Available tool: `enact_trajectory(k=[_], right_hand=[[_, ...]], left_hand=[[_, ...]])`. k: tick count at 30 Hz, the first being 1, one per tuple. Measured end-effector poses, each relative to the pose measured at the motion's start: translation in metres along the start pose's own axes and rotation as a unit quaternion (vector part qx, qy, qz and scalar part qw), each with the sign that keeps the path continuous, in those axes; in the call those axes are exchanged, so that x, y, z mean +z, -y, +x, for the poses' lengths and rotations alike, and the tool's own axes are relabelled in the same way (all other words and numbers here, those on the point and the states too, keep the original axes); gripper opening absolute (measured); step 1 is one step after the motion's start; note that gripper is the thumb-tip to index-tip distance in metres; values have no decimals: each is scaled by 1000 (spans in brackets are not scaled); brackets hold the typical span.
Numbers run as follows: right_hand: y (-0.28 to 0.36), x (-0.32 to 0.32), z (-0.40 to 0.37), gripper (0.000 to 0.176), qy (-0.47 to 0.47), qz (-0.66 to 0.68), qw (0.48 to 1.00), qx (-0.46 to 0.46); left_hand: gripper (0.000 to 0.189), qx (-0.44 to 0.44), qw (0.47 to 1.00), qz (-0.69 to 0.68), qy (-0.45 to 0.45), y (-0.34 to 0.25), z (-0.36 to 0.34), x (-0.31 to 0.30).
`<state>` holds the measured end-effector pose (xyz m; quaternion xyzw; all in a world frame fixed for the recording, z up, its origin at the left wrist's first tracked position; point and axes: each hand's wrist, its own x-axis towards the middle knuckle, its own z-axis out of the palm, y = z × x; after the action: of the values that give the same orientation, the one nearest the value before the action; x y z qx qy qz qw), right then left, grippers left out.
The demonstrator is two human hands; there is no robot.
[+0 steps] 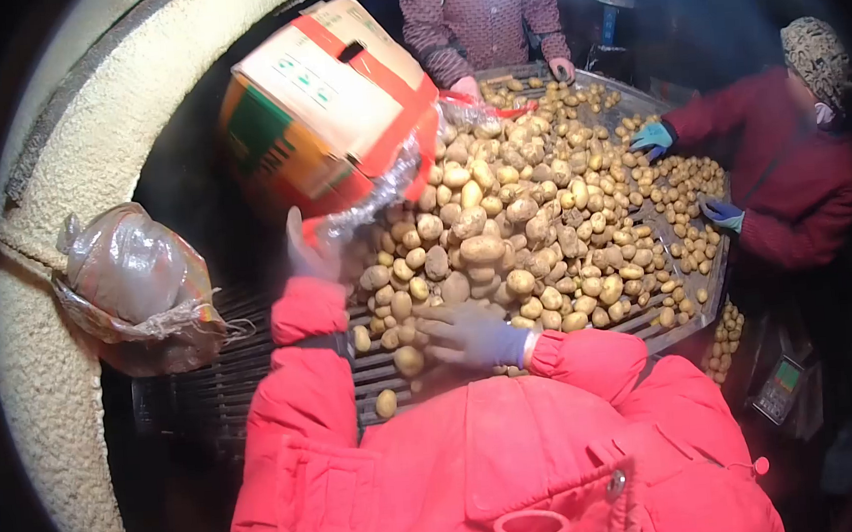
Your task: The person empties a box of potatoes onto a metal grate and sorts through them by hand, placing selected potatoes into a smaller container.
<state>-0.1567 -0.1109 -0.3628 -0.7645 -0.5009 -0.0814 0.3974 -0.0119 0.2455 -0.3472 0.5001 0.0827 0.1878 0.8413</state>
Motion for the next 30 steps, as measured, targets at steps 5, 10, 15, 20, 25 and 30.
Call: enact_trajectory(k=[5,10,15,20,25,30], right_hand=[[-24,-33,-4,48,-138,-201,970,19],[-77,-49,40,55,-122,-337,924,133],[-89,-46,35,49,-100,-337,928,121],[-56,-49,-17,48,-53,-282,957,51],[-41,-32,-90,31,-90,-300,947,71],[-37,-47,-149,30,-53,-333,939,65]], left_hand=[[39,-180,974,-112,81,-24,-15,-18],[45,-294,955,-30,-10,-21,-71,1],[35,-210,968,111,-84,7,-114,-8],[36,-16,904,428,20,65,-182,-34],[44,96,756,637,119,79,-241,8],[68,160,559,780,230,93,-250,18]])
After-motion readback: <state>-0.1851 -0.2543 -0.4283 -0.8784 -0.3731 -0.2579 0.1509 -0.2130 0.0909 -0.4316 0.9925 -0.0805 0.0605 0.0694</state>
